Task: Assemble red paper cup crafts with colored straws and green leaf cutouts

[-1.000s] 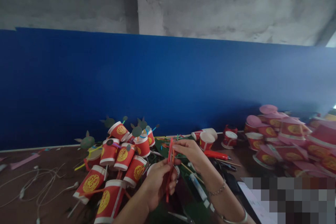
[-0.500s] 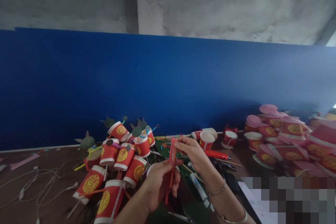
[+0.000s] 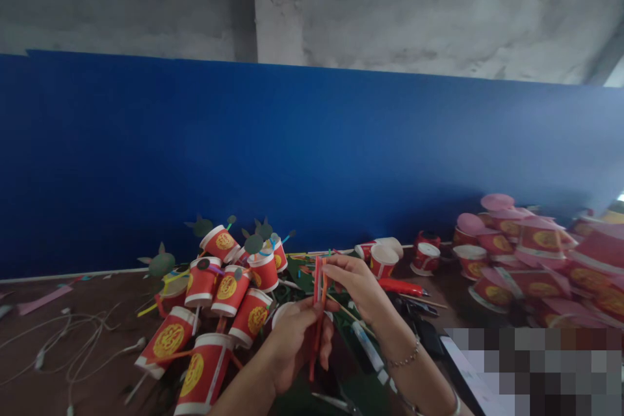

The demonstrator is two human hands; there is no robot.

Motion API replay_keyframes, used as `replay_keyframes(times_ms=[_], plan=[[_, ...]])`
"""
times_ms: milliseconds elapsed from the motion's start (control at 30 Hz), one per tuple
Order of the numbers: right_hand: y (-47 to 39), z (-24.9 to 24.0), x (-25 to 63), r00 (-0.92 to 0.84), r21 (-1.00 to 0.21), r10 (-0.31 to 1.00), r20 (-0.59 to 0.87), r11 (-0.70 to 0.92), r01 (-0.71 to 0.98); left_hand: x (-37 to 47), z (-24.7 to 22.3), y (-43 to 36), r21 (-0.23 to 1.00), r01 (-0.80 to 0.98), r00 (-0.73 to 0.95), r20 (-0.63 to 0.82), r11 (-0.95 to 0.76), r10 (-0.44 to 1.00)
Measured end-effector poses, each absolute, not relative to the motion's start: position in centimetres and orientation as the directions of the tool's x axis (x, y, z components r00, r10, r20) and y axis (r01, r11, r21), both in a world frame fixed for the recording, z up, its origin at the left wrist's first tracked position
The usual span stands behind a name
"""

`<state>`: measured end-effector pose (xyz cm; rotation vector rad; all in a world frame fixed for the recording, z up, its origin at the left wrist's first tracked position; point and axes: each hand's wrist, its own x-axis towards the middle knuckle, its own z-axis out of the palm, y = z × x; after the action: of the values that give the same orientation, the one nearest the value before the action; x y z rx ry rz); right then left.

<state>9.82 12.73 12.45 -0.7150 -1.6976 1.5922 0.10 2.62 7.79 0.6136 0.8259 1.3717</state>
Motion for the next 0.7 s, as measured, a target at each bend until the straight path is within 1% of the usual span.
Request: replay_keyframes(times_ms=[133,400,633,700], plan=[[12.6,12.5,9.8,-0.611,-0.994,0.784,0.108,0.087,-0.064,0.3,7.9,2.5,0.803,-0.581,-0.004,-0.166,0.133,0.986],[12.5,12.4,9.8,-0.605,-0.995,0.790,0.099,0.064,-0.079,0.4,7.5,2.6,0.794,-0.595,0.032,-0.130,0.124,0.991],[12.4,12.4,9.6,-0.584,-0.995,0.805,0.102,0.096,-0.040,0.6,8.6,2.0,0.796,-0.580,0.025,-0.197,0.174,0.980],[12.2,12.2,9.4,-0.619,-0.998,0.783,0.067,0.051,-0.044,0.7,8.9,1.9,0.789,-0.594,-0.014,-0.208,0.159,0.978]])
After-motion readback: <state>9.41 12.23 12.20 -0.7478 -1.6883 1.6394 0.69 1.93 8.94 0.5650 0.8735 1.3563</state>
